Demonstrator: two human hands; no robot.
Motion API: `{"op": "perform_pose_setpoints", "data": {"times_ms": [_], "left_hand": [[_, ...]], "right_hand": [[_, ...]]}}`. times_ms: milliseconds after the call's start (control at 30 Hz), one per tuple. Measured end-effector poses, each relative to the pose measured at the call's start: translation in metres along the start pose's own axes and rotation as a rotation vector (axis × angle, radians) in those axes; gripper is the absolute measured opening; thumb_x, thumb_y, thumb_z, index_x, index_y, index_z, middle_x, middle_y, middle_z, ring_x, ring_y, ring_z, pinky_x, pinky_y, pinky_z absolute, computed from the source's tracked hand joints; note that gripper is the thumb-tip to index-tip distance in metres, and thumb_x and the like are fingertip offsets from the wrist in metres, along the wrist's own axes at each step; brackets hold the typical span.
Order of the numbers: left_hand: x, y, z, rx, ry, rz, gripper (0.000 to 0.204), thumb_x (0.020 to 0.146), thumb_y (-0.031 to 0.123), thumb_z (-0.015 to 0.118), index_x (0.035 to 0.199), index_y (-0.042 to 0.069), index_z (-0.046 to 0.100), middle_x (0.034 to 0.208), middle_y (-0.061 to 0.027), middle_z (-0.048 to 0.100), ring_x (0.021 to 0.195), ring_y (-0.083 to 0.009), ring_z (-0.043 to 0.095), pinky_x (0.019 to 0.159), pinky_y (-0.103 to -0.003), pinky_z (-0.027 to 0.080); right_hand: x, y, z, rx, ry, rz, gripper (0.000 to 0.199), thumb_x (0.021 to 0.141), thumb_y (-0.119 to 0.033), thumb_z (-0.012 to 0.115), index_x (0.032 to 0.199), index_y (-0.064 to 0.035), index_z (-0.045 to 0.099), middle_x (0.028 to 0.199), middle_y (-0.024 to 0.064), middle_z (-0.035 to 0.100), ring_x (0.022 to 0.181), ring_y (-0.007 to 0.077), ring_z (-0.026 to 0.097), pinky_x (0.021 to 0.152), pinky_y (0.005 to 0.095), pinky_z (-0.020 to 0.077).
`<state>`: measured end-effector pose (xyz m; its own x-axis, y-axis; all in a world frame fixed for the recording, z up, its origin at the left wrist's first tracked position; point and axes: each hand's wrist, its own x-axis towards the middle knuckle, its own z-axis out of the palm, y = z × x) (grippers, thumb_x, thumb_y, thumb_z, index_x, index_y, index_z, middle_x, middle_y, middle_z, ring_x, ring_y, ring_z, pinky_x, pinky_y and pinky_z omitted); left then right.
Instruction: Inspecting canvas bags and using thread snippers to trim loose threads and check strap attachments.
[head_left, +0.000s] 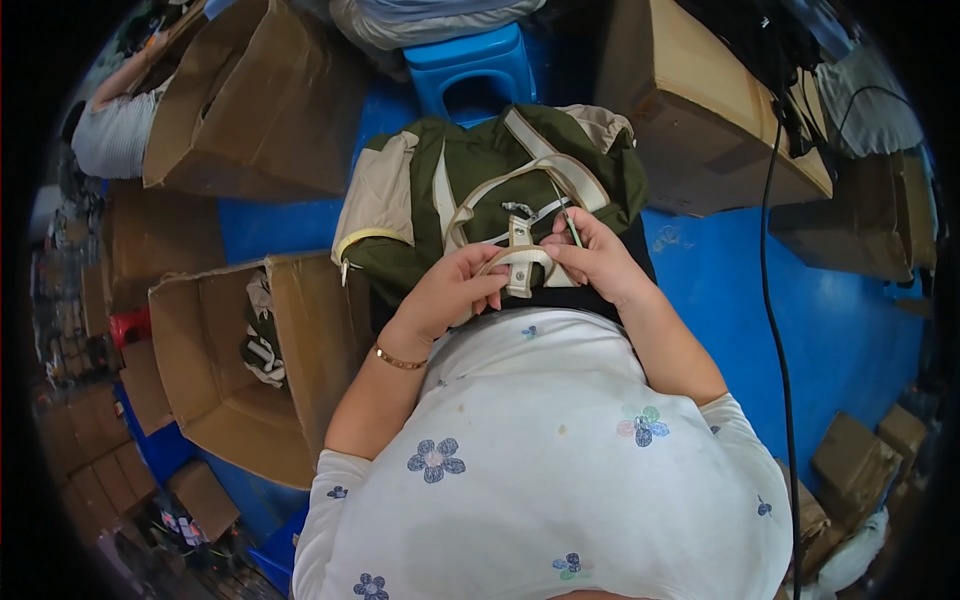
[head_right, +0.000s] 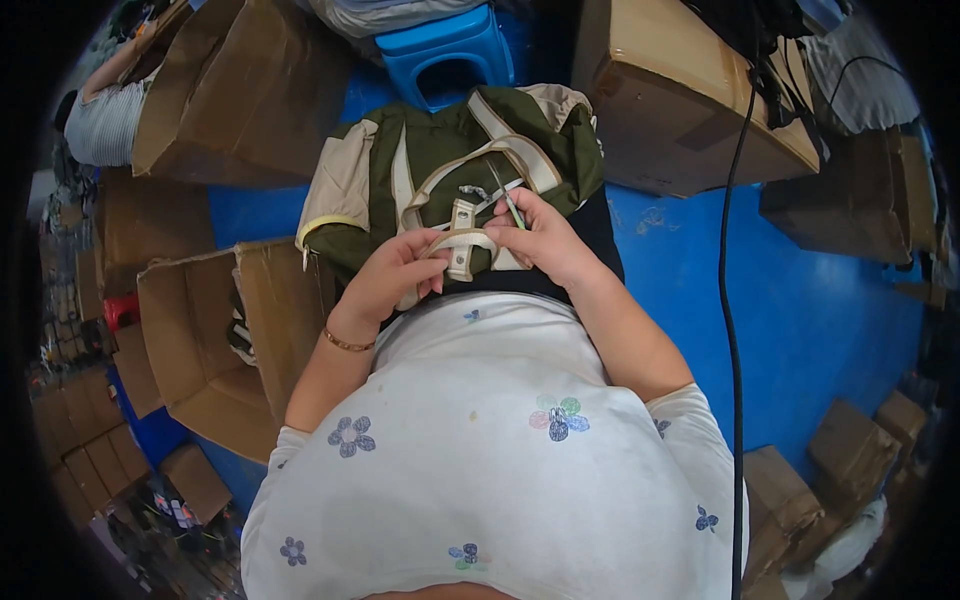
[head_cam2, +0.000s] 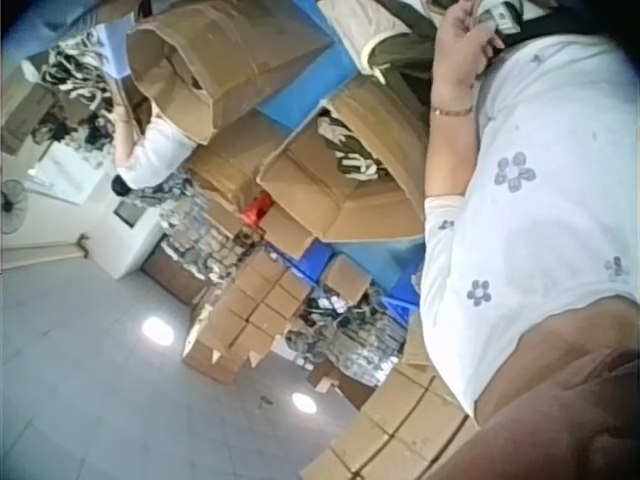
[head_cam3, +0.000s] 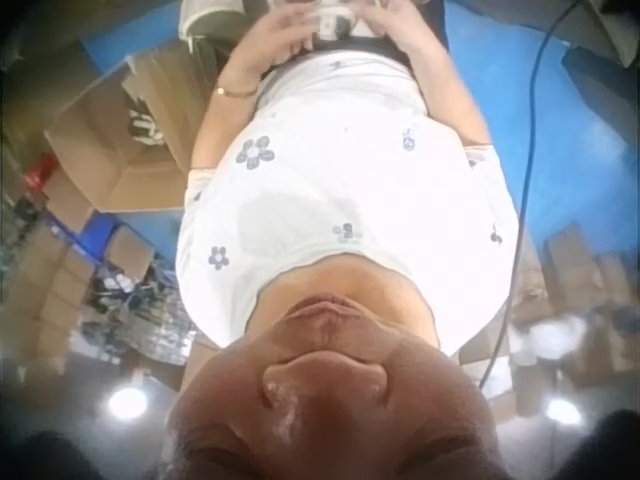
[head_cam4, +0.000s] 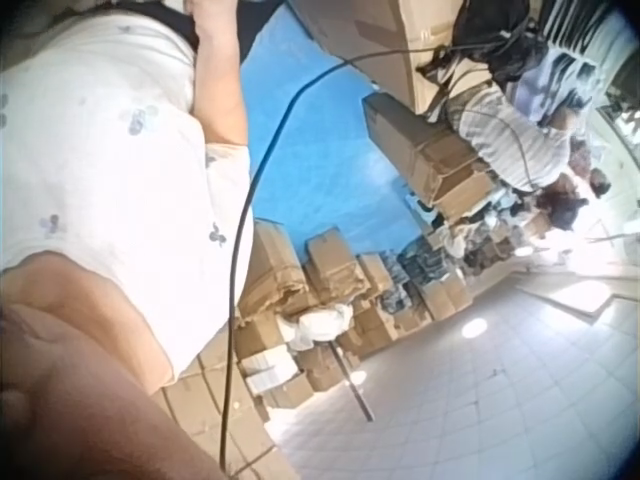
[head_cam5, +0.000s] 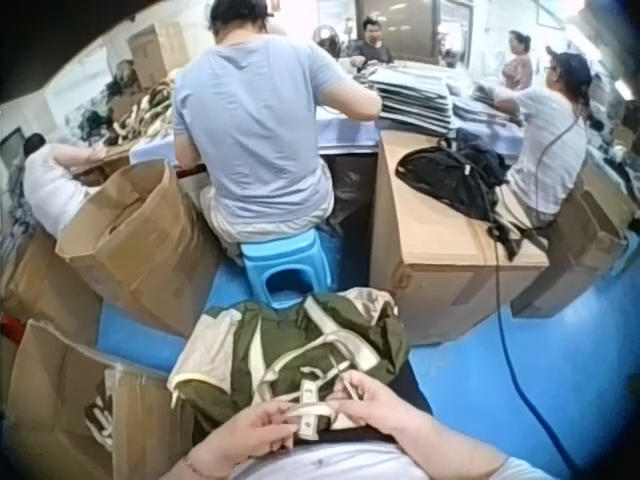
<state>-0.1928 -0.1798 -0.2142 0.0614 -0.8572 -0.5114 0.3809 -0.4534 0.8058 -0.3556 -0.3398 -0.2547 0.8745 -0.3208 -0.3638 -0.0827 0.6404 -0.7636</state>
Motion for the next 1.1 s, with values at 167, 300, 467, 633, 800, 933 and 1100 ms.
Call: {"op": "perform_pose_setpoints", "data": {"times_ms": [167,300,467,633,800,933,1100], "left_hand": [[0.001,-0.002,0.004,-0.073,0.051,-0.038,0.021,0.086,0.012,0.057,0.105,0.003,0.056,0.074,0.0030,0.056,0.060,-0.0027,0.051,0.051,-0.016,0.037],[-0.001,-0.002,0.004,-0.063,0.048,-0.038,0.021,0.085,0.012,0.057,0.104,0.002,0.057,0.077,0.0022,0.058,0.063,-0.0037,0.053,0.054,-0.016,0.039],[0.000,-0.001,0.008,-0.024,0.063,-0.039,0.016,0.085,0.013,0.059,0.097,0.004,0.057,0.073,0.0032,0.056,0.060,-0.0031,0.050,0.052,-0.016,0.037],[0.005,-0.012,0.010,-0.001,0.122,0.037,0.013,0.083,0.014,0.063,0.090,0.006,0.057,0.072,0.0038,0.055,0.058,-0.0026,0.048,0.050,-0.015,0.035],[0.004,-0.014,0.012,-0.111,0.206,0.023,0.017,0.082,0.012,0.064,0.097,0.005,0.059,0.076,0.0039,0.056,0.057,-0.0019,0.046,0.050,-0.015,0.035],[0.000,-0.010,0.016,-0.058,0.207,0.058,0.019,0.082,0.010,0.064,0.099,0.003,0.060,0.076,0.0044,0.057,0.061,-0.0023,0.048,0.053,-0.015,0.037],[-0.002,-0.015,0.010,0.408,0.209,0.536,0.019,0.078,-0.007,0.057,0.093,0.003,0.063,0.092,-0.0038,0.058,0.086,-0.0112,0.054,0.074,-0.020,0.043]], "right_hand": [[-0.001,0.008,0.003,-0.102,0.095,-0.008,0.022,0.081,-0.006,0.064,0.093,-0.0110,0.046,0.075,-0.0032,0.055,0.050,0.0015,0.041,0.040,0.0169,0.0282],[-0.001,0.015,0.003,-0.225,0.092,-0.129,0.022,0.081,-0.007,0.065,0.092,-0.0108,0.046,0.078,-0.0035,0.055,0.054,0.0010,0.042,0.042,0.0165,0.0290],[-0.007,0.011,0.001,-0.246,0.081,-0.098,0.022,0.081,-0.007,0.064,0.094,-0.0097,0.046,0.081,-0.0022,0.056,0.058,0.0013,0.046,0.042,0.0152,0.0310],[-0.019,0.001,-0.002,-0.165,0.140,-0.070,0.020,0.082,-0.006,0.061,0.097,-0.0062,0.047,0.087,0.0022,0.060,0.077,0.0058,0.058,0.048,0.0165,0.0387],[-0.028,-0.005,-0.011,-0.301,0.199,-0.036,0.018,0.083,-0.005,0.058,0.097,-0.0061,0.047,0.092,0.0058,0.064,0.081,0.0074,0.059,0.052,0.0175,0.0418],[-0.031,0.004,-0.014,-0.373,0.164,-0.062,0.017,0.084,-0.005,0.057,0.097,-0.0057,0.047,0.096,0.0040,0.064,0.079,0.0053,0.055,0.056,0.0180,0.0430],[-0.030,0.009,-0.013,-0.473,0.154,-0.116,0.018,0.083,-0.004,0.058,0.098,-0.0036,0.048,0.098,0.0050,0.063,0.082,0.0075,0.056,0.068,0.0215,0.0464]]}}
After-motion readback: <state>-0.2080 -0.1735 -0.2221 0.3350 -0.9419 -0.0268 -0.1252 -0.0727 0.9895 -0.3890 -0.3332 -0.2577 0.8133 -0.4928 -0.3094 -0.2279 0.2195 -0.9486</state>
